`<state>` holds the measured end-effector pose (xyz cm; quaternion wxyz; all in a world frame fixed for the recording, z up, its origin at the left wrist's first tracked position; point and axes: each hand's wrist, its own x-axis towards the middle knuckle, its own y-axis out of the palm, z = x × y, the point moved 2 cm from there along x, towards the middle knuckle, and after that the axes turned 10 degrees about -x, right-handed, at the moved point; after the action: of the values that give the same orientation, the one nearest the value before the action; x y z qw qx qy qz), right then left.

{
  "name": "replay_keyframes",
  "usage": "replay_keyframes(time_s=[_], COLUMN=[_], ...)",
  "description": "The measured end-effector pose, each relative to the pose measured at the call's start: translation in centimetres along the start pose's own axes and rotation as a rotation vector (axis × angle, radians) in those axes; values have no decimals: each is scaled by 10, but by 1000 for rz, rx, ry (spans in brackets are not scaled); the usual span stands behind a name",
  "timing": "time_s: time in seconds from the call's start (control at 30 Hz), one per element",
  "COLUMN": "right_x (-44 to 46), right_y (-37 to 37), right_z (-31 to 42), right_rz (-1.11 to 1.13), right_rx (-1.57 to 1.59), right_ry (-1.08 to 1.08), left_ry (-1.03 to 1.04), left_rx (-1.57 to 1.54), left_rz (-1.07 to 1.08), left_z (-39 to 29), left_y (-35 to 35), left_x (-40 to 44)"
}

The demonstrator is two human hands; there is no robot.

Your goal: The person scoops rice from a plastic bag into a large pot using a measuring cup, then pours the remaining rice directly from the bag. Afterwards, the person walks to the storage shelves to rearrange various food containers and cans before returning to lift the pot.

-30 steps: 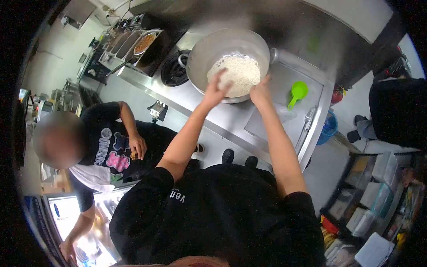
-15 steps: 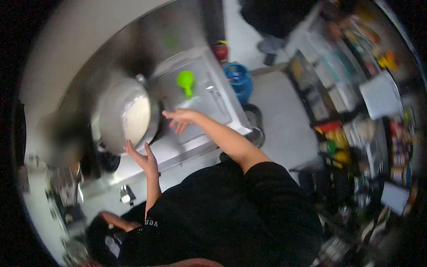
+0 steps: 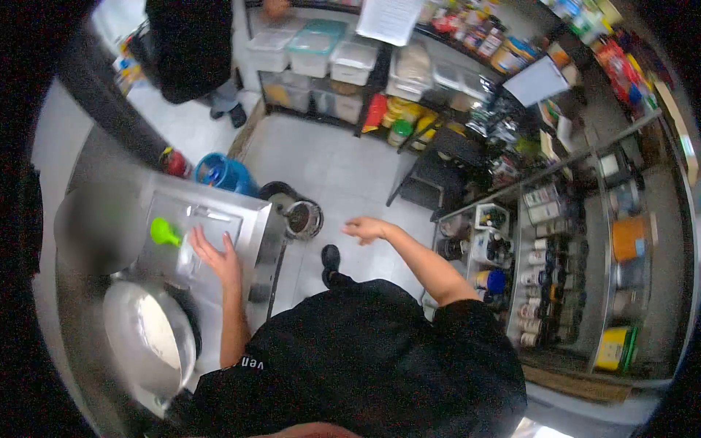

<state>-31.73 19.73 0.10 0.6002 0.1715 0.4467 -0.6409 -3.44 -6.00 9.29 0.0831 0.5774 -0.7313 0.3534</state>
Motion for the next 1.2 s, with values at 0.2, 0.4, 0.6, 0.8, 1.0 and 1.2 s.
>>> replay_keyframes(time_s=[0.2,0.4,0.6,0.8,1.0,1.2], right_x=[-99,-103,-184,-212,-238,-304], right_y=[1,54,-5,-21,-15,-101], right_z=[-215,-483,-466,-493,-499,-398], right_rz=[-362,-329,-392,-671,-471,-1398], right_rx=[-492,-449,-196,-87,4,832], right_ry=[320,607,598,610,739,668], left_ry=[59,177,205,357,438,482], left_rx=[-195,-290,-351,-527,-558,-558], left_rz=[355,450,621,783,990,1064], left_z=[-72,-125,-224,-325,-351,-385], left_y=[124,237,371,469,545,653], left_x=[-37,-17,-9,-42,-51,-16])
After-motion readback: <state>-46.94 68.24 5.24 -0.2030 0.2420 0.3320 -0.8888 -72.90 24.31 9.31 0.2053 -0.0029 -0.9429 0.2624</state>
